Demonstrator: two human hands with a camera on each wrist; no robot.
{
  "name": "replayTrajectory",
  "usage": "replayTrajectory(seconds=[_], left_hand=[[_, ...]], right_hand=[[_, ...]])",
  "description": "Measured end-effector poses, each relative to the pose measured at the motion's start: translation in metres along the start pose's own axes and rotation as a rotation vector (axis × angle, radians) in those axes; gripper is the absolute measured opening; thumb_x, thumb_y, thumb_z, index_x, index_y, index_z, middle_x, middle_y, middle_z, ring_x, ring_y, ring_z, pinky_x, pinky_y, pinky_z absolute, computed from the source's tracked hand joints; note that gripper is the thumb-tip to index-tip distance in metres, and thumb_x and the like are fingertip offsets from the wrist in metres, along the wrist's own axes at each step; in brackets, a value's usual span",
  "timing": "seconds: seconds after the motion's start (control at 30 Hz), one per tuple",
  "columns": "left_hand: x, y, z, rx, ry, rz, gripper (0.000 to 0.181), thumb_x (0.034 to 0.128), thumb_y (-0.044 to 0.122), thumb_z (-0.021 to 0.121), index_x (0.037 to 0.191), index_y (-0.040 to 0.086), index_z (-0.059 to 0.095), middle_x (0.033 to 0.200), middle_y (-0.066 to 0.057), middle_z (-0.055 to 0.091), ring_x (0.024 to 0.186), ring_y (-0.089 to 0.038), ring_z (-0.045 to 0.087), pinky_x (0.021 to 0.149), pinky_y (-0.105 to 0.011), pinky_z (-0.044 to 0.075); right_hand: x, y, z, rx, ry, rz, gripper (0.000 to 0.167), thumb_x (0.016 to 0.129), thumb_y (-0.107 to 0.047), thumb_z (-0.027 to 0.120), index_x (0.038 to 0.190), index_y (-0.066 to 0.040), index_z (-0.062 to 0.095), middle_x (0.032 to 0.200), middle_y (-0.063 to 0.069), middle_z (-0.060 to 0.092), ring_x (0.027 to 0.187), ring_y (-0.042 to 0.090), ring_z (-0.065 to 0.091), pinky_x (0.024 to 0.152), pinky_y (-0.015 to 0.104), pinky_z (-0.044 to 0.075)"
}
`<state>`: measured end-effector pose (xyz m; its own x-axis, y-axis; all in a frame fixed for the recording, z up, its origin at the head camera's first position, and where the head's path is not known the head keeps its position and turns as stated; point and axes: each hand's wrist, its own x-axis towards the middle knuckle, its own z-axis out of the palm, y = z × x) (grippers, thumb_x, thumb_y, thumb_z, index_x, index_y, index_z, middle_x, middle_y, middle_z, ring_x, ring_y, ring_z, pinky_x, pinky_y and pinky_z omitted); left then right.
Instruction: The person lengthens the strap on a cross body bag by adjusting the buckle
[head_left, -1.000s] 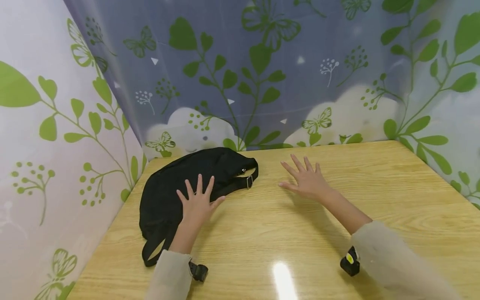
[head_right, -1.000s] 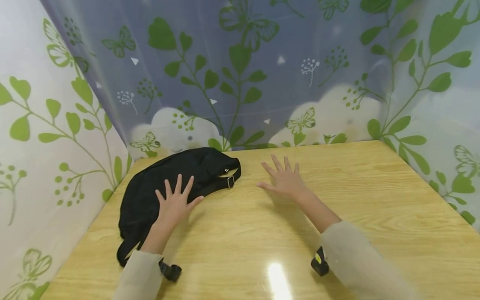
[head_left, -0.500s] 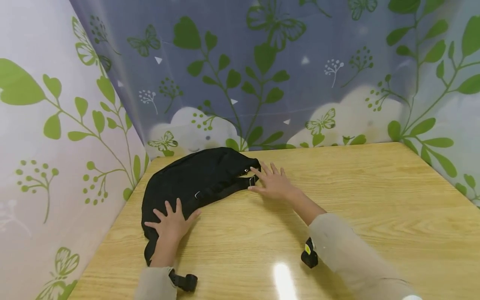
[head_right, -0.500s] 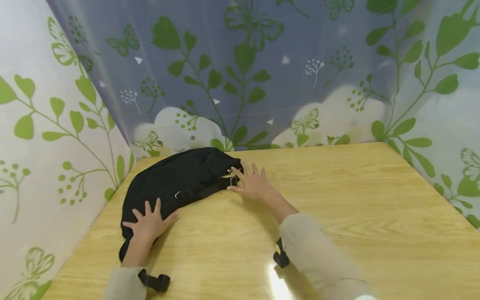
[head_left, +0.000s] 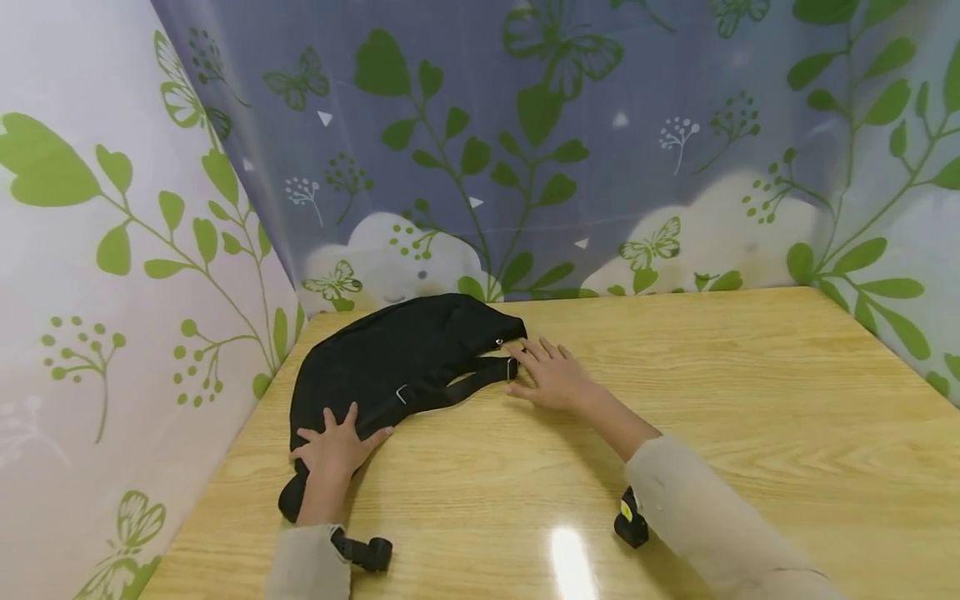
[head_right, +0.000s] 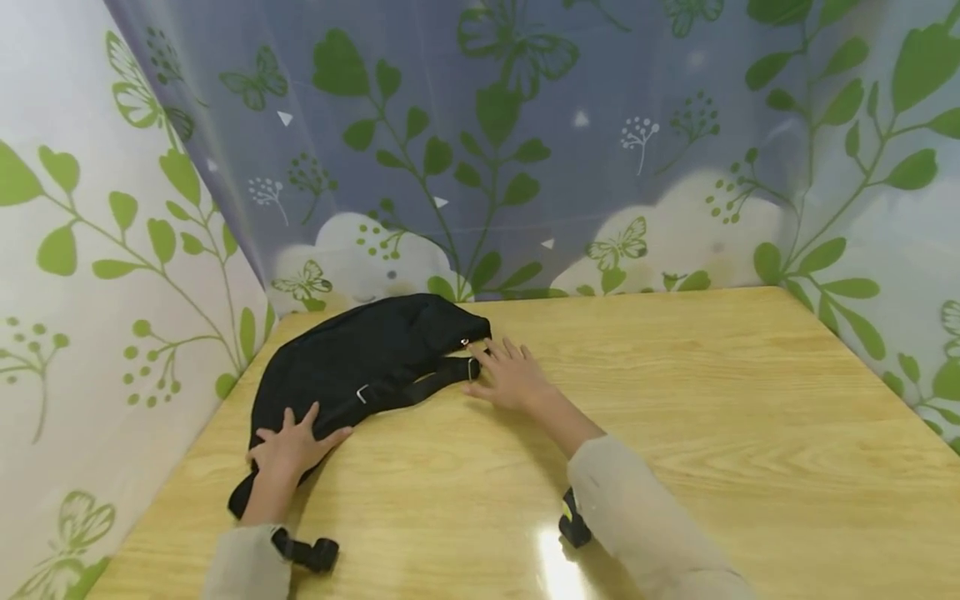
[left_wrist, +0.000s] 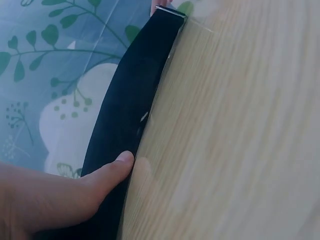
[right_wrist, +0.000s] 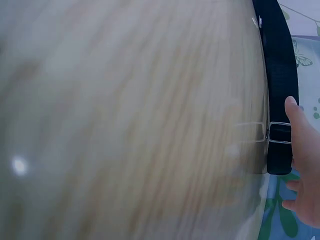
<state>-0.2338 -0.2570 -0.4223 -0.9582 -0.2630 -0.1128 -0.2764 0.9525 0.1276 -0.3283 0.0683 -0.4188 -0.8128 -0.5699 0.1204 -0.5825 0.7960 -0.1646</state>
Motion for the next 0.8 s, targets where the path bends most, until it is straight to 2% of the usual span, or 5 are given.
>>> replayTrajectory(seconds=[0.27,0.53,0.67,0.8], left_hand=[[0.014,0.008,0.001,0.063,-0.001,0.116,0.086,0.0816,0.067,0.046,0.146,0.015,0.026,0.144,-0.029,0.016,0.117,-0.065,0.016,0.081,-0.072,0.027],[0.03,0.017,-0.001,0.105,0.005,0.277,0.082,0.0807,0.068,0.047,0.145,0.02,0.029,0.146,-0.024,0.02,0.119,-0.062,0.019,0.083,-0.068,0.03],[0.037,0.021,-0.001,0.11,-0.011,0.34,0.081,0.0809,0.067,0.047,0.145,0.021,0.03,0.146,-0.023,0.02,0.12,-0.062,0.018,0.085,-0.069,0.027],[0.043,0.029,0.002,0.1,-0.043,0.385,0.083,0.0793,0.07,0.046,0.145,0.022,0.03,0.147,-0.021,0.019,0.121,-0.061,0.016,0.087,-0.07,0.023]], right_hand=[[-0.024,0.003,-0.011,-0.095,-0.01,-0.018,0.078,0.087,-0.059,0.047,0.145,-0.011,0.028,0.143,0.02,0.028,0.13,0.041,0.023,0.099,0.057,0.021],[-0.062,0.007,-0.014,-0.165,-0.077,-0.066,0.077,0.086,-0.061,0.045,0.144,-0.012,0.031,0.143,0.021,0.029,0.13,0.04,0.022,0.1,0.056,0.021],[-0.07,0.01,-0.017,-0.153,-0.038,-0.101,0.074,0.087,-0.056,0.049,0.142,-0.008,0.034,0.14,0.021,0.034,0.129,0.039,0.026,0.099,0.055,0.024],[-0.067,0.019,-0.023,-0.074,0.035,-0.078,0.068,0.088,-0.047,0.055,0.14,-0.006,0.037,0.139,0.02,0.036,0.129,0.039,0.027,0.099,0.055,0.024]])
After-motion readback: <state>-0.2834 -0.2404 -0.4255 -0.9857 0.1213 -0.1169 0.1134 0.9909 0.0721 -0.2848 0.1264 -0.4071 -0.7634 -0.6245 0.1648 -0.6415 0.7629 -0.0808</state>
